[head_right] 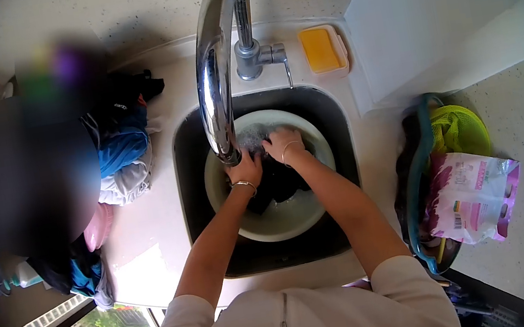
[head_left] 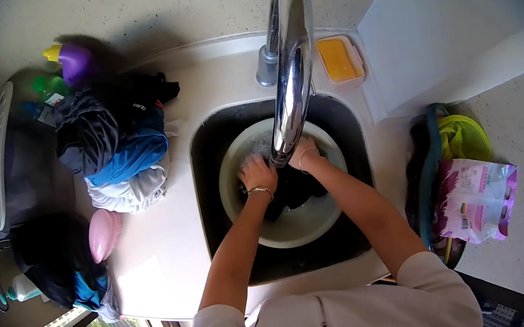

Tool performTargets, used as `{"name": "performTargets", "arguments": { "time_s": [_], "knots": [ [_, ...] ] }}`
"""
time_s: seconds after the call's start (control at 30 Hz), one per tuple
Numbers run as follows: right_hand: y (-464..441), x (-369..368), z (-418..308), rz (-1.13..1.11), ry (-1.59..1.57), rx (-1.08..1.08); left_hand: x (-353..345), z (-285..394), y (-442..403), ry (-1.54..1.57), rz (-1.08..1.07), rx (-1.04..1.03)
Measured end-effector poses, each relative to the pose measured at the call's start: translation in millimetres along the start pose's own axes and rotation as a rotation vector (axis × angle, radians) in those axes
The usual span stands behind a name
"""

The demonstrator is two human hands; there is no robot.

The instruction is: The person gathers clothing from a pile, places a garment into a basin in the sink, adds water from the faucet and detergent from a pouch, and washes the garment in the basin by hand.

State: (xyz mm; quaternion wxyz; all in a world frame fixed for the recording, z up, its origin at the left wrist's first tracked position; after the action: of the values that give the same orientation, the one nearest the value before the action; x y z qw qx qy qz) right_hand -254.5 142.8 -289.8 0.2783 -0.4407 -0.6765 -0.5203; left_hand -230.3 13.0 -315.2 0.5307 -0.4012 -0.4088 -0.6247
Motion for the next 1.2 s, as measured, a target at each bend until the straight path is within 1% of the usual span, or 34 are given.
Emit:
{"name": "performTargets", "arguments": {
  "time_s": [0.07, 0.1, 0.13, 0.2, 0.27, 0.33, 0.4, 0.43, 0.47, 0.53, 0.57, 0.6, 0.67, 0.7, 0.73, 0.8, 0.83, 0.87, 0.93, 0.97, 1.03, 1.07, 1.1, 1.13, 1.2],
  "knots": [
    [38.7, 31.6, -2.8, 0.476, 0.046, -0.002, 40.3, 14.1, 21.8, 0.000, 0.075, -0.025],
    [45.6, 22.1, 2.7, 0.481, -0.073, 0.038, 55.3, 21.1, 36.8, 0.024, 0.183, -0.084],
    [60.2, 15.3, 4.8, 0.478, -0.067, 0.038, 57.9, 19.4, 50.7, 0.029, 0.182, -0.081],
    [89.3, -3.0, -4.8, 0.440, 0.098, 0.209, 43.8, 29.9, 74.5, -0.078, -0.082, -0.318],
    [114.3, -20.4, -3.3, 0.229, 0.145, 0.272, 53.6, 32.7, 94.2, -0.233, -0.390, -0.403],
    [132.1, -29.3, -3.0, 0.182, 0.191, 0.298, 60.7, 28.1, 109.1, -0.356, -0.503, -0.507],
    [136.8, -29.5, -1.4, 0.121, 0.177, 0.267, 48.2, 10.1, 98.6, -0.343, -0.493, -0.473],
    [138.5, -32.6, -2.8, 0.127, 0.205, 0.308, 43.1, 4.9, 94.6, -0.327, -0.481, -0.442],
    [138.9, -32.8, 0.6, 0.129, 0.201, 0.301, 35.6, 6.4, 89.1, -0.329, -0.483, -0.450],
    [146.8, -41.7, 1.8, -0.111, 0.436, 0.291, 28.6, 4.4, 79.5, -0.418, -0.527, -0.310],
    [143.4, -43.6, 8.6, -0.044, 0.478, 0.296, 30.5, 4.1, 77.0, -0.445, -0.501, -0.340],
    [137.7, -47.8, 12.3, -0.042, 0.478, 0.289, 36.6, 0.8, 75.3, -0.444, -0.500, -0.347],
    [128.2, -53.5, 18.0, 0.075, 0.542, 0.325, 58.4, 7.8, 78.8, -0.288, -0.437, -0.546],
    [131.2, -47.3, 14.4, 0.175, 0.540, 0.340, 74.8, 9.5, 81.2, -0.261, -0.326, -0.610],
    [137.5, -47.9, 15.0, 0.175, 0.536, 0.331, 77.6, 6.4, 83.0, -0.262, -0.331, -0.619],
    [152.6, -29.1, 8.0, 0.323, 0.458, 0.368, 89.3, 4.1, 80.7, -0.195, -0.264, -0.616],
    [157.0, -28.0, 3.2, 0.249, 0.420, 0.327, 99.9, 5.7, 81.5, -0.099, -0.216, -0.603],
    [162.8, -25.2, -8.3, 0.253, 0.425, 0.332, 105.4, 8.1, 81.6, -0.099, -0.209, -0.601],
    [164.8, -35.2, -19.3, 0.020, 0.210, 0.119, 130.5, 22.5, 81.4, 0.012, -0.041, -0.640],
    [162.0, -46.1, -23.3, -0.073, 0.203, 0.010, 138.1, 29.6, 81.5, 0.011, -0.038, -0.638],
    [151.5, -60.1, -28.9, -0.026, 0.235, 0.020, 171.0, 46.6, 80.4, 0.152, -0.020, -0.656],
    [146.9, -63.9, -28.5, 0.020, 0.267, 0.026, 182.6, 49.9, 78.2, 0.150, -0.015, -0.657],
    [146.9, -59.2, -31.4, 0.113, 0.272, 0.055, 192.6, 52.5, 76.4, 0.138, -0.011, -0.661],
    [144.7, -58.4, -28.9, 0.114, 0.270, 0.056, 197.3, 53.2, 75.1, 0.127, -0.009, -0.665],
    [136.5, -47.5, -13.5, 0.137, 0.041, 0.068, 200.1, 44.8, 68.4, 0.078, -0.009, -0.672]
  ]
}}
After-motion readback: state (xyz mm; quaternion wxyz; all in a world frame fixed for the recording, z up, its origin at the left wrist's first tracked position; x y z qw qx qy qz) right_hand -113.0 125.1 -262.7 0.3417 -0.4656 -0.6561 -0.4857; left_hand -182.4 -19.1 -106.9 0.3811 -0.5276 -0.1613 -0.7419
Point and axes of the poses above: each hand's wrist, its own y-axis away from the middle knuckle, its own x-axis out of the back of the hand, z = x × y, the point moved 7 cm from there along -y, towards the middle knuckle, and after that the axes turned 1 degree about -z, right-handed, at the moved point
